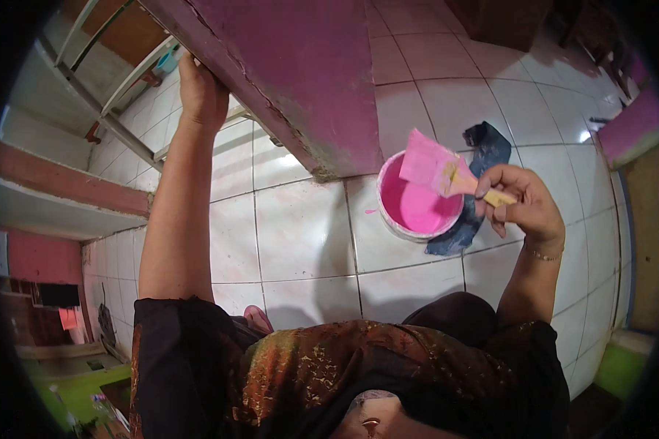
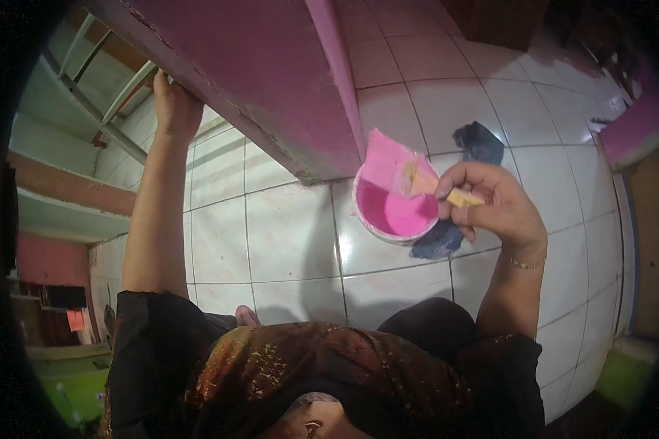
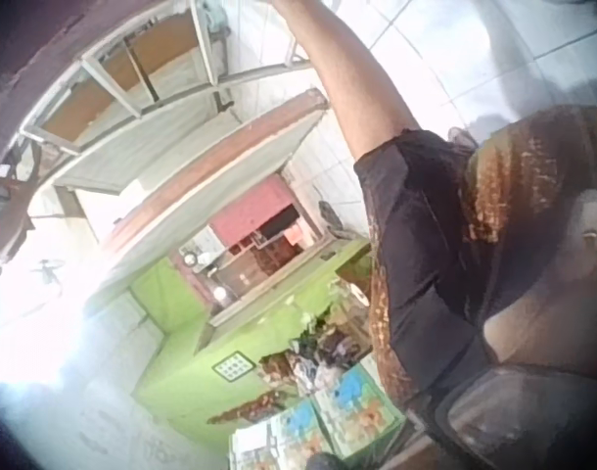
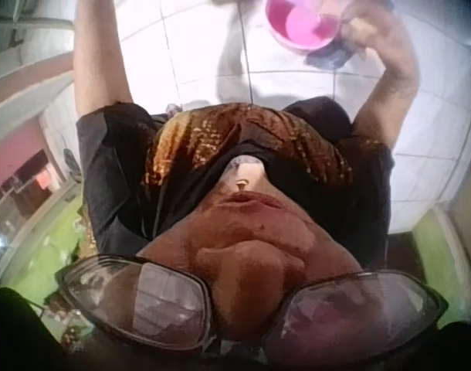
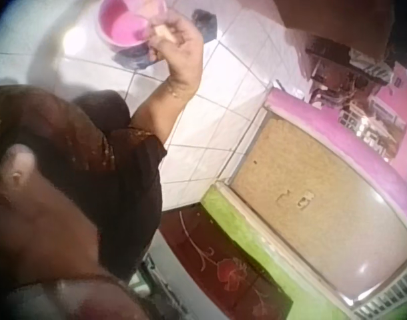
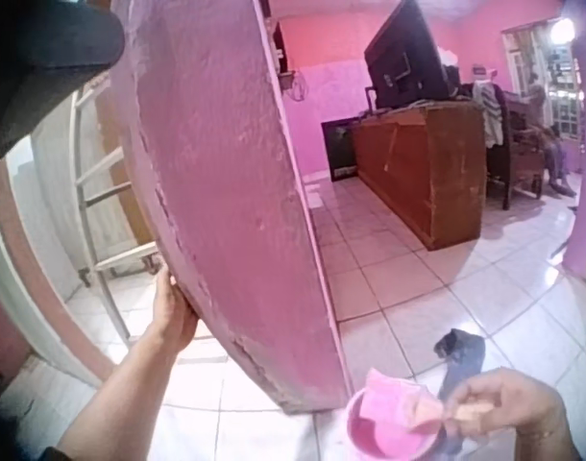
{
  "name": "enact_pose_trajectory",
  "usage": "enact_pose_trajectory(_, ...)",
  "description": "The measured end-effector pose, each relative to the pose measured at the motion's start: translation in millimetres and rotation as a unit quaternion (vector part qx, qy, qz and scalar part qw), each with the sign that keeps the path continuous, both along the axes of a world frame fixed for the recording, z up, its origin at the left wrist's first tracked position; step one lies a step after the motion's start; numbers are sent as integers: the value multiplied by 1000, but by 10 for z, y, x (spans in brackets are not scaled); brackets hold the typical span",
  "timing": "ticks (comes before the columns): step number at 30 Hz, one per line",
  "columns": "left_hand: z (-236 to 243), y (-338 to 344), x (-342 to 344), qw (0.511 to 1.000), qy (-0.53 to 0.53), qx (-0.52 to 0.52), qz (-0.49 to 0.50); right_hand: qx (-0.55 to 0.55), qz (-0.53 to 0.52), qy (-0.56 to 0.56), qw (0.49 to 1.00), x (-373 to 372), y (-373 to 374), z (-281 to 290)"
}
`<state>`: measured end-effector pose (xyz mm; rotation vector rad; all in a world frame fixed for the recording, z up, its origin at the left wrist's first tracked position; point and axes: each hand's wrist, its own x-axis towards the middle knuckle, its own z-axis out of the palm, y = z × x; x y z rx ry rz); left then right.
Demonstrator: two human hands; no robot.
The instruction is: The person paints a wall and doorframe with pink paint using a brush, dipping the brush into a bucket of paint multiple times.
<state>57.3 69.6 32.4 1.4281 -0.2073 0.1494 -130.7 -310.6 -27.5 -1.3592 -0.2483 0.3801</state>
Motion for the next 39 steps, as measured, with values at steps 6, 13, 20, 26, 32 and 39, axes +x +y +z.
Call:
enact_pose_trajectory(6,-72,67,17,998,-47,-2,-33,-44,-59,101,992,-45,255,45)
enact_pose_trajectory(13,-1005,287,293,974,6,-191,122,-72,-147,193,967,-136,290,-210)
enact_pose_trajectory(20,-2777,10,-224,976,125,88,152,38,-49,144,988,-176,588,-109)
enact_pose_trajectory(26,-2735,-475,-920,921,336,77,-180,-108,-102,94,984,-175,750,42)
enact_pose_trajectory(32,-2681,-698,-1113,881,338,56,-328,-232,-176,40,956,-121,856,2)
enact_pose_trajectory(39,-2596,-708,-1287,858,322,80,-393,-423,-154,-87,889,-164,1058,44)
